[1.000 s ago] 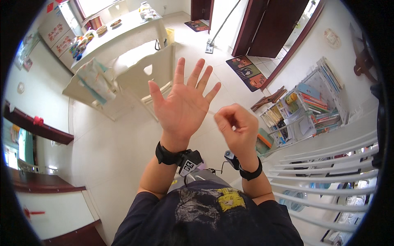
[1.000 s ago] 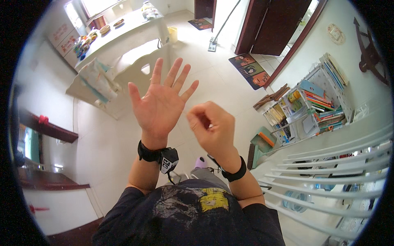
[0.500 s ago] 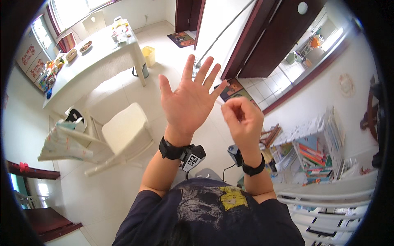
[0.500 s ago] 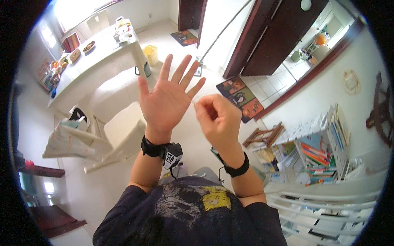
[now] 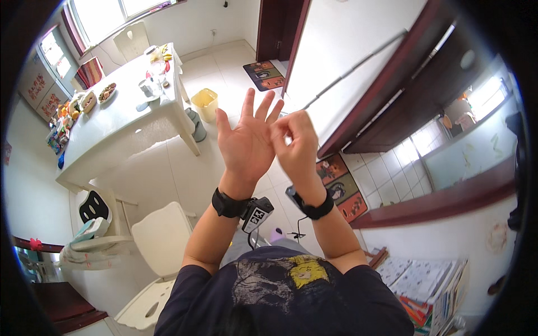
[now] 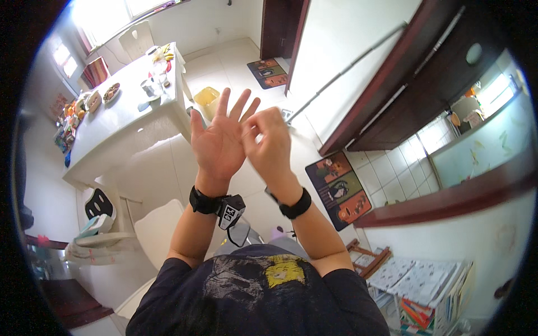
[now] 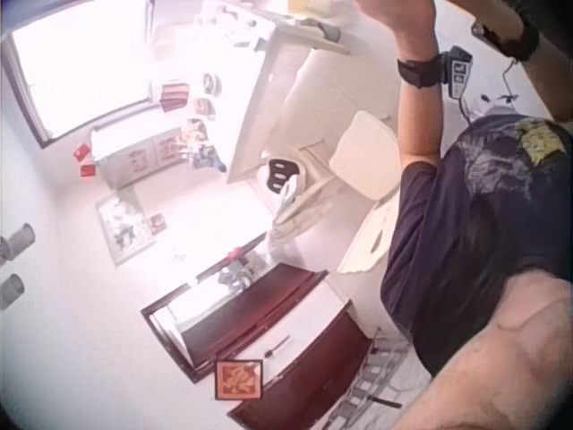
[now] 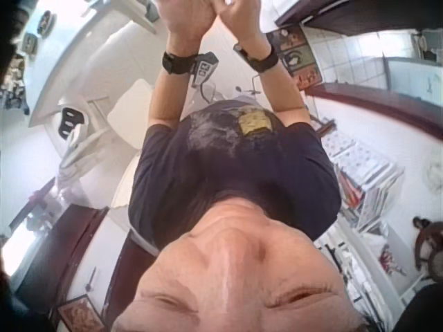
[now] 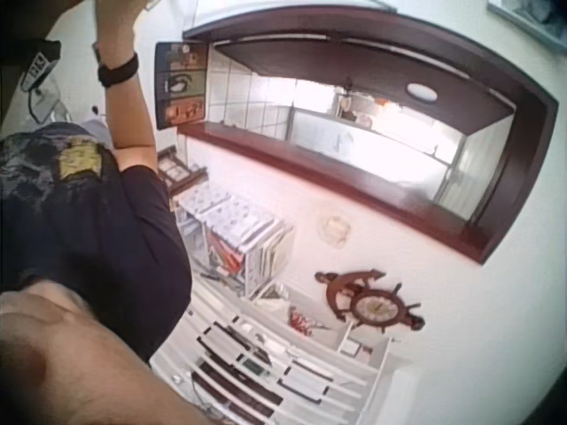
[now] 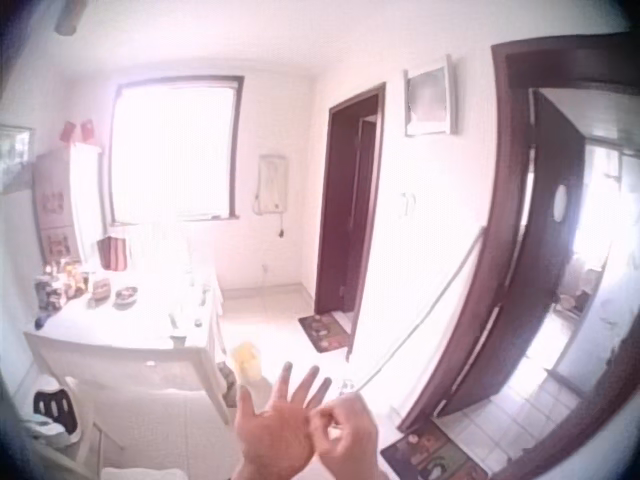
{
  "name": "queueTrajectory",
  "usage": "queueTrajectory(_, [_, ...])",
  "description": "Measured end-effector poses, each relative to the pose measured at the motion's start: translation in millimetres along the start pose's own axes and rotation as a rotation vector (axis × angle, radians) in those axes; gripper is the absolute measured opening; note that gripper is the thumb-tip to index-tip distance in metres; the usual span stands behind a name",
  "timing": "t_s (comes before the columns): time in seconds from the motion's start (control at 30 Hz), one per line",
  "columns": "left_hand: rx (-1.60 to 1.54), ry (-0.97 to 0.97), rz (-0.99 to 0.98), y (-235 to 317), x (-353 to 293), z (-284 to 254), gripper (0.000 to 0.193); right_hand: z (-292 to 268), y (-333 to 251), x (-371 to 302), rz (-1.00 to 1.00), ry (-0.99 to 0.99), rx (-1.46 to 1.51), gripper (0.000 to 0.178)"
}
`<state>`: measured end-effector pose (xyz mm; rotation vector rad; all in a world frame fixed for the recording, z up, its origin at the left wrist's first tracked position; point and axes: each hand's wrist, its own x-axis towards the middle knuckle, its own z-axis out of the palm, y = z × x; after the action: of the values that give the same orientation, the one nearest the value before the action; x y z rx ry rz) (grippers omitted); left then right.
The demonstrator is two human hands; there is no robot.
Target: The person places a bowl of shredded yellow food into a steamer on the stove, then retrieves a toothpick from a shelf and uses it to poke the food. They remove steamed buns from the steamer and place them in a pan, wash hands, and then form small portions of a meat mixture into balls on a plate.
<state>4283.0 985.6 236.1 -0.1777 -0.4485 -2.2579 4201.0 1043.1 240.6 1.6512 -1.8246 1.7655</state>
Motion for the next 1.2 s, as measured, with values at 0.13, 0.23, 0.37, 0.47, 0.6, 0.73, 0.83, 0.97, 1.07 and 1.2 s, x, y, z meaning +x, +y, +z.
queueTrajectory(0.13, [0.087, 0.006, 0.071, 30.8, 110.4, -41.2, 0.081, 49.8, 70.8, 75.3, -0.178, -0.022, 0.117, 0.01])
queueTrajectory(0.23, [0.027, -0.028, 0.042, 55.3, 189.5, -82.1, 0.082, 110.4, 118.8, 124.8, -0.045, -0.046, 0.169, 0.01])
queueTrajectory(0.37, [-0.023, -0.046, 0.018, 106.5, 297.7, -142.8, 0.082, 176.3, 191.5, 219.0, -0.029, -0.029, 0.181, 0.011])
queueTrajectory(0.47, [0.01, -0.035, 0.024, 149.1, 388.8, -171.0, 0.082, 232.3, 218.2, 274.4, 0.017, -0.178, 0.207, 0.01])
queueTrajectory(0.6, [-0.034, -0.001, -0.042, 182.1, 495.8, -197.8, 0.083, 278.4, 278.8, 378.9, 0.041, -0.071, 0.101, 0.009])
queueTrajectory(0.73, [-0.061, -0.031, -0.084, 194.7, 601.6, -237.2, 0.083, 324.8, 343.5, 444.9, 0.021, -0.094, 0.11, 0.009])
queueTrajectory(0.83, [-0.053, -0.055, -0.114, 198.5, 685.8, -274.6, 0.084, 346.7, 416.0, 510.5, 0.082, 0.043, 0.111, 0.009])
queueTrajectory(0.97, [-0.045, -0.116, -0.171, 191.2, 815.9, -314.2, 0.085, 372.7, 502.7, 589.0, -0.014, -0.107, 0.081, 0.008])
queueTrajectory(1.07, [-0.082, -0.125, -0.225, 185.8, 914.7, -334.1, 0.086, 381.2, 571.1, 666.4, 0.135, 0.112, 0.031, 0.01])
queueTrajectory(1.2, [-0.05, -0.138, -0.27, 170.9, 1031.8, -353.6, 0.087, 391.1, 637.9, 739.7, -0.014, -0.02, 0.025, 0.006])
